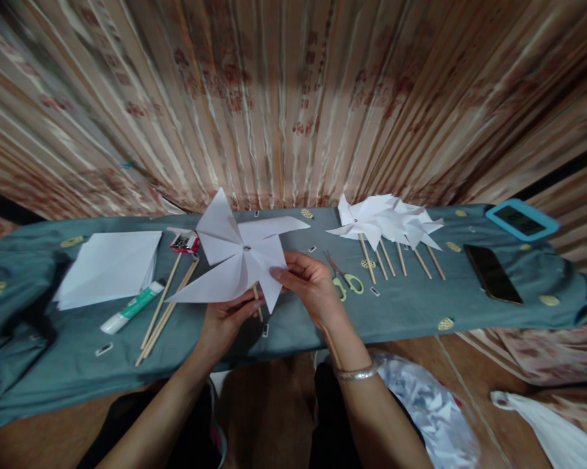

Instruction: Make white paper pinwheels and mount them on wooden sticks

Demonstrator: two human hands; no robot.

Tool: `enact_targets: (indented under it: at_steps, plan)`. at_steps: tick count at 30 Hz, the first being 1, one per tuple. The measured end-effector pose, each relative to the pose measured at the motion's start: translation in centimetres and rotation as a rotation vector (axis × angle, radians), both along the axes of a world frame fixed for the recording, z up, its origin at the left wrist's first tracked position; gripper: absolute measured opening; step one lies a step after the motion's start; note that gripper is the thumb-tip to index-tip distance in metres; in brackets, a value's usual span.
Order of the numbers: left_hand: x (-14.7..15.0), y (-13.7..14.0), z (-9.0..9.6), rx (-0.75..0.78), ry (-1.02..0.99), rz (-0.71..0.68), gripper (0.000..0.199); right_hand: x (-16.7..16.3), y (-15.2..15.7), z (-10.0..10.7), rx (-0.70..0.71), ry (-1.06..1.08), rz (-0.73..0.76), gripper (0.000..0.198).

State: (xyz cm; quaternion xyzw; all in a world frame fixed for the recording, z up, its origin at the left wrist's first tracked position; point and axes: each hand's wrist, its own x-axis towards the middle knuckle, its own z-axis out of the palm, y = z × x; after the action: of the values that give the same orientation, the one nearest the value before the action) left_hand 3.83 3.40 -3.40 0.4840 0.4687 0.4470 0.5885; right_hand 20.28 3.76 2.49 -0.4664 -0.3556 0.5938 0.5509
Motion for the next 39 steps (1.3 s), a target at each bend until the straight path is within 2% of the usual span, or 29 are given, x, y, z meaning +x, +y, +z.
enact_targets:
  at_steps: [4, 8, 14, 16, 19, 22, 25, 31, 36, 39]
  plan:
    - [0.1, -0.1, -0.2, -0.009, -0.026, 0.027, 0.016, -0.8, -0.1, -0.8, 0.012, 0.009, 0.052, 0.03]
    - [0.0, -0.1, 0.3, 0.014, 0.018, -0.002, 0.015, -1.3, -0.2, -0.8, 0.057, -0.027, 0.085, 0.031]
    - [-0.5, -0.1, 1.0, -0.028, 0.033, -0.012, 0.02, 1.5, 0.0, 0.3, 0.087, -0.1, 0.21, 0.056]
    - [-0.6, -0.1, 1.0, -0.047, 0.017, -0.016, 0.02, 2.7, 0.0, 0.5, 0.125, -0.114, 0.164, 0.063]
    - [-0.6, -0.3, 0.9, -0.075, 0.014, -0.044, 0.021, 3.5, 0.1, 0.8, 0.221, -0.107, 0.047, 0.058]
    - [-0.6, -0.4, 0.7, -0.084, 0.028, -0.072, 0.02, 3.2, 0.1, 1.1, 0.283, -0.067, 0.077, 0.052]
    - [-0.5, -0.5, 0.5, -0.074, 0.052, -0.104, 0.019, 2.3, 0.1, 1.2, 0.243, -0.021, 0.094, 0.043]
    - [-0.6, -0.7, -0.1, 0.013, 0.102, -0.145, 0.016, 1.7, 0.2, 0.4, 0.122, -0.048, -0.06, 0.032]
    - [-1.1, -0.6, -1.0, 0.056, 0.179, -0.14, 0.018, 1.7, 0.2, 0.1, 0.126, -0.023, -0.082, 0.026]
    - [-1.4, -0.4, -0.7, 0.144, 0.235, -0.152, 0.02, 1.7, 0.2, 0.3, 0.126, 0.003, -0.065, 0.025]
